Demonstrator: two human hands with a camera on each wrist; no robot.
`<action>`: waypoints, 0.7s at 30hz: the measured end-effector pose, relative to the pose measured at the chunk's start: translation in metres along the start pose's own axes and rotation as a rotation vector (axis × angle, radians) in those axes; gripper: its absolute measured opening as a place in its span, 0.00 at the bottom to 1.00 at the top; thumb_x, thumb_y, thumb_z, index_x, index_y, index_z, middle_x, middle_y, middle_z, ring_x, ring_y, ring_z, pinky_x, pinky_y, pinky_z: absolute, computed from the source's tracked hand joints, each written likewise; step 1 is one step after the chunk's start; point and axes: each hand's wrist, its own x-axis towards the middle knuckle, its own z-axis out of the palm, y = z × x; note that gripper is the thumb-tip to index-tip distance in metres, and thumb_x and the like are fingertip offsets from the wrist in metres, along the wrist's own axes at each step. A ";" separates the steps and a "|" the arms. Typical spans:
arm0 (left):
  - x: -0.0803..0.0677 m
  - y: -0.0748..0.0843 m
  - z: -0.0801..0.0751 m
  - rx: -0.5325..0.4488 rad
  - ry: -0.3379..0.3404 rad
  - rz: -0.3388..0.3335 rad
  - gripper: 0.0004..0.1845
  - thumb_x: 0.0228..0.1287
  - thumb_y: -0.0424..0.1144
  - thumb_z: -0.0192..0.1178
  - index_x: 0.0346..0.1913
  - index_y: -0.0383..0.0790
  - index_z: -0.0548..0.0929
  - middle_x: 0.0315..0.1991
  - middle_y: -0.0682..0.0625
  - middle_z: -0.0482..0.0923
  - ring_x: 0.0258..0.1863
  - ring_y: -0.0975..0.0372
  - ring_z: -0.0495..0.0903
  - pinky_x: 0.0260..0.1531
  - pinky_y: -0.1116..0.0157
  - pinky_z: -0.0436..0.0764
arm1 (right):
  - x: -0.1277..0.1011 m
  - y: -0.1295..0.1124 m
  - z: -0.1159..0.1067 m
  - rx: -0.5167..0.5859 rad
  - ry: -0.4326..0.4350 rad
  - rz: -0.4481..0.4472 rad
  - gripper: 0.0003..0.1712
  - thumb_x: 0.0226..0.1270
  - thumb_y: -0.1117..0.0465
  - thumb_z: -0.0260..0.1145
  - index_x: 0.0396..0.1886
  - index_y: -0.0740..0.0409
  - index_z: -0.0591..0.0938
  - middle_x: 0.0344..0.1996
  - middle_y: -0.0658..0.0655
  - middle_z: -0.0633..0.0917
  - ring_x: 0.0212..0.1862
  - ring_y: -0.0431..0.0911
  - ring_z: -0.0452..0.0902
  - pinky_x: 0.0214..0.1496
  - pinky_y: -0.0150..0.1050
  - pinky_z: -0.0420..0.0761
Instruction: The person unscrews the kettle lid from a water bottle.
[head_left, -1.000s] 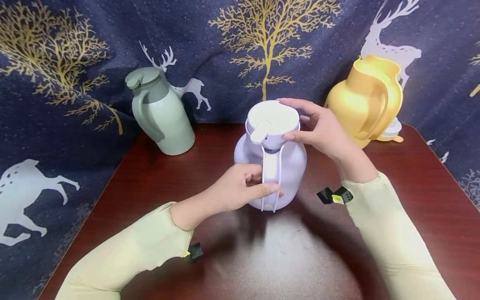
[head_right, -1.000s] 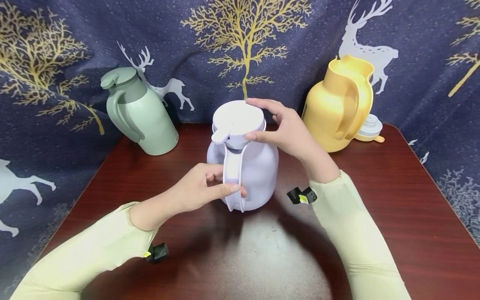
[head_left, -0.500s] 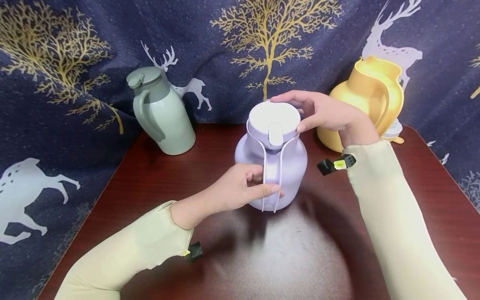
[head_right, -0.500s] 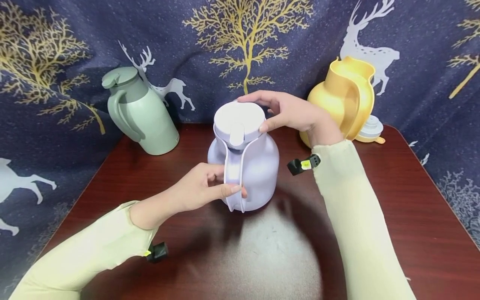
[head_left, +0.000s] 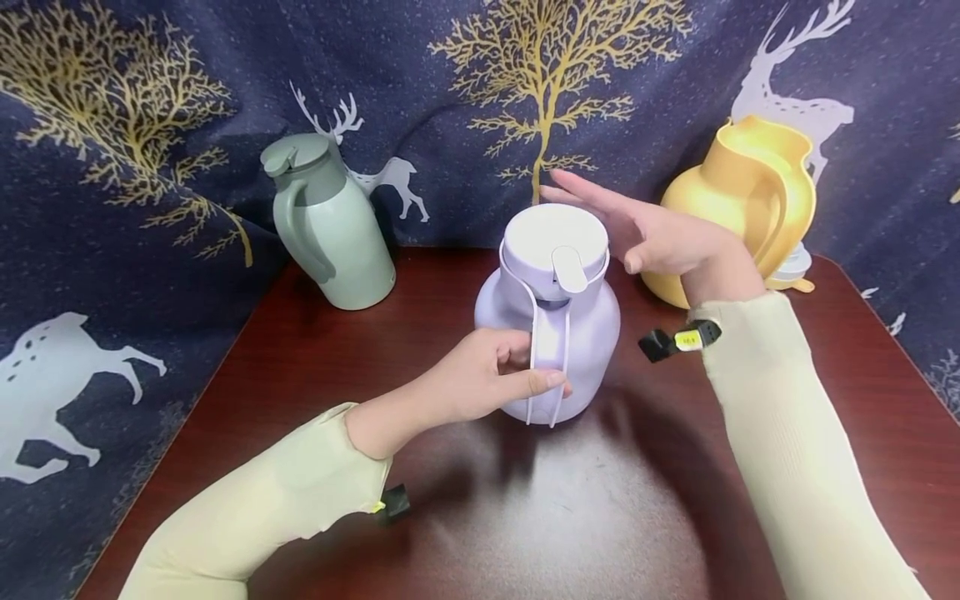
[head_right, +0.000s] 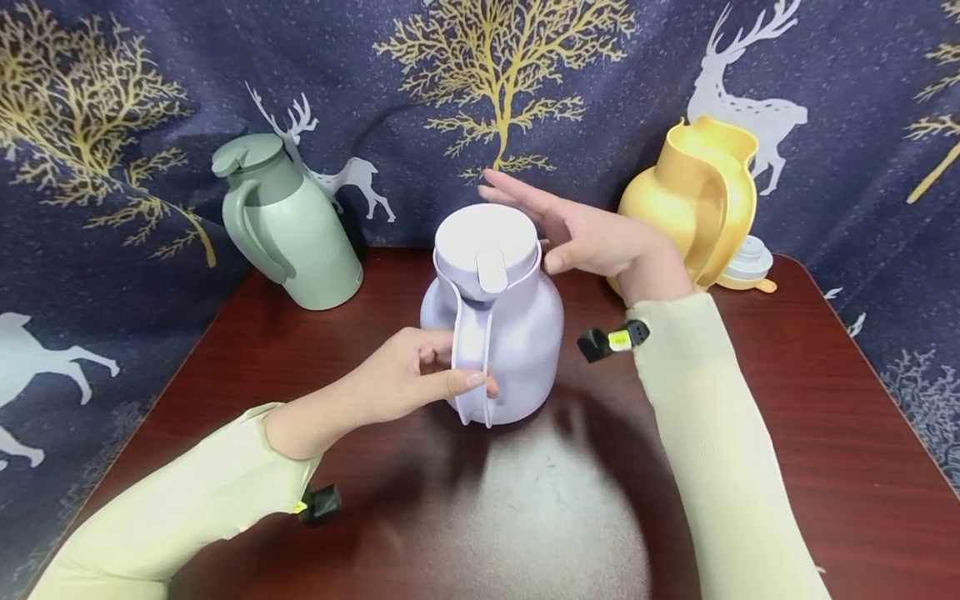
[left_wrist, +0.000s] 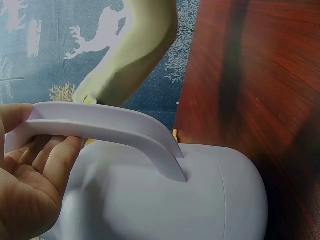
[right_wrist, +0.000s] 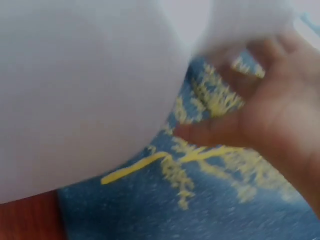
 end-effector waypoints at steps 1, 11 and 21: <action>0.000 0.000 0.000 0.004 0.001 -0.002 0.13 0.68 0.35 0.61 0.51 0.31 0.83 0.44 0.41 0.89 0.42 0.68 0.86 0.48 0.67 0.84 | -0.003 -0.003 0.009 -0.022 0.066 0.015 0.66 0.53 0.42 0.76 0.81 0.46 0.42 0.81 0.55 0.45 0.77 0.40 0.54 0.73 0.27 0.61; 0.000 0.001 0.000 0.037 0.020 0.027 0.13 0.68 0.36 0.61 0.51 0.31 0.83 0.42 0.42 0.89 0.41 0.68 0.85 0.46 0.67 0.84 | -0.015 -0.022 0.107 -0.425 0.739 0.276 0.75 0.38 0.39 0.83 0.81 0.50 0.47 0.80 0.56 0.52 0.79 0.52 0.46 0.81 0.58 0.48; 0.000 0.001 0.002 0.034 0.010 0.017 0.13 0.69 0.35 0.59 0.51 0.30 0.82 0.42 0.40 0.89 0.42 0.62 0.85 0.46 0.67 0.84 | -0.002 -0.023 0.117 -0.596 0.874 0.419 0.58 0.52 0.51 0.79 0.79 0.48 0.56 0.73 0.62 0.62 0.73 0.54 0.55 0.77 0.53 0.61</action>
